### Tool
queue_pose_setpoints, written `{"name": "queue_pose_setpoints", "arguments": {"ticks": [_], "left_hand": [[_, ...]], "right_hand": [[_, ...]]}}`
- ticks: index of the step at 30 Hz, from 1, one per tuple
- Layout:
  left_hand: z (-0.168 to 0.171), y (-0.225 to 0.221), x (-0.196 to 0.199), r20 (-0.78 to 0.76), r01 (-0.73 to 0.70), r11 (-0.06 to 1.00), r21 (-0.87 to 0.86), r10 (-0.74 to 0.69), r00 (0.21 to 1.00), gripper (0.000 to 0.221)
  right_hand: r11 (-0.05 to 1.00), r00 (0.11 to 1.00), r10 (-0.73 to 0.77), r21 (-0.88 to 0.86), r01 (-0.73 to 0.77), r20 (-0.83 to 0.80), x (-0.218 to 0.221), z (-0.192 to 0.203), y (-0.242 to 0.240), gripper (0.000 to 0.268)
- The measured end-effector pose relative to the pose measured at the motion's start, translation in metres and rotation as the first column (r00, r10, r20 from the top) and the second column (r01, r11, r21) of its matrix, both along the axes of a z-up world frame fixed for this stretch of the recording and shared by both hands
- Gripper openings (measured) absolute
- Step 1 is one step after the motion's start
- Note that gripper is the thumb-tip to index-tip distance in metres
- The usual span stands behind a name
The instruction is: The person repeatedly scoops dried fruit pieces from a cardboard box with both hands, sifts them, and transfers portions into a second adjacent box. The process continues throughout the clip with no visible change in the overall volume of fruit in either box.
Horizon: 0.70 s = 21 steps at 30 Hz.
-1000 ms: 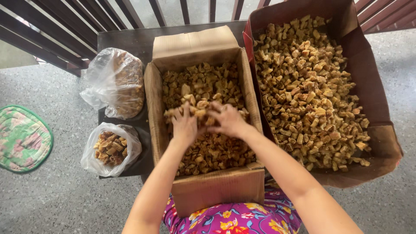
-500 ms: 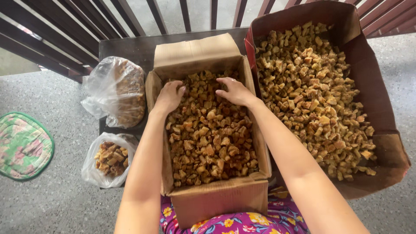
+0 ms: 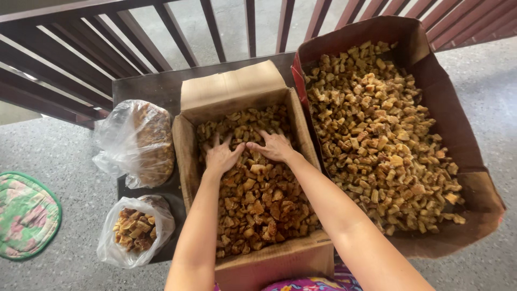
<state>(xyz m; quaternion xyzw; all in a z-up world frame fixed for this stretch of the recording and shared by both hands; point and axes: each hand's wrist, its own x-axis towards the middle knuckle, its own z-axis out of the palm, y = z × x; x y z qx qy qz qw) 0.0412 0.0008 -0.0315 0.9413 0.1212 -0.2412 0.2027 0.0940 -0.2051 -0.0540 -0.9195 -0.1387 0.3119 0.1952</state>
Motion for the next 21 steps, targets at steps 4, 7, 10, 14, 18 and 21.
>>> {"name": "queue_pose_setpoints", "arguments": {"ticks": [4, 7, 10, 14, 18, 21], "left_hand": [[0.006, -0.006, -0.035, 0.047, 0.097, 0.994, 0.05, -0.099, 0.994, 0.079], [0.018, -0.006, -0.072, 0.164, 0.123, 0.991, 0.044, -0.129, 0.978, 0.079], [0.03, -0.013, -0.105, 0.209, 0.153, 0.987, 0.039, -0.158, 0.965, 0.076], [0.044, -0.026, -0.147, 0.201, 0.147, 0.984, -0.098, -0.125, 0.972, 0.081], [0.058, -0.049, -0.19, 0.261, 0.173, 0.981, -0.086, -0.146, 0.954, 0.07], [0.069, -0.066, -0.217, 0.403, 0.122, 0.98, -0.156, -0.05, 0.914, 0.061]], "right_hand": [[0.995, 0.997, 0.046, 0.09, -0.052, 0.065, -0.038, 0.02, -0.013, 0.116], [0.978, 0.989, 0.054, 0.191, -0.08, 0.14, -0.073, 0.033, -0.021, 0.115], [0.966, 0.972, 0.084, 0.22, -0.133, 0.218, -0.102, 0.04, -0.029, 0.107], [0.958, 0.929, 0.134, 0.196, -0.211, 0.345, -0.147, 0.046, -0.041, 0.094], [0.956, 0.904, 0.03, 0.253, -0.151, 0.427, -0.203, 0.054, -0.055, 0.079], [0.87, 0.895, -0.17, 0.489, -0.059, 0.412, -0.229, 0.054, -0.066, 0.062]]}}
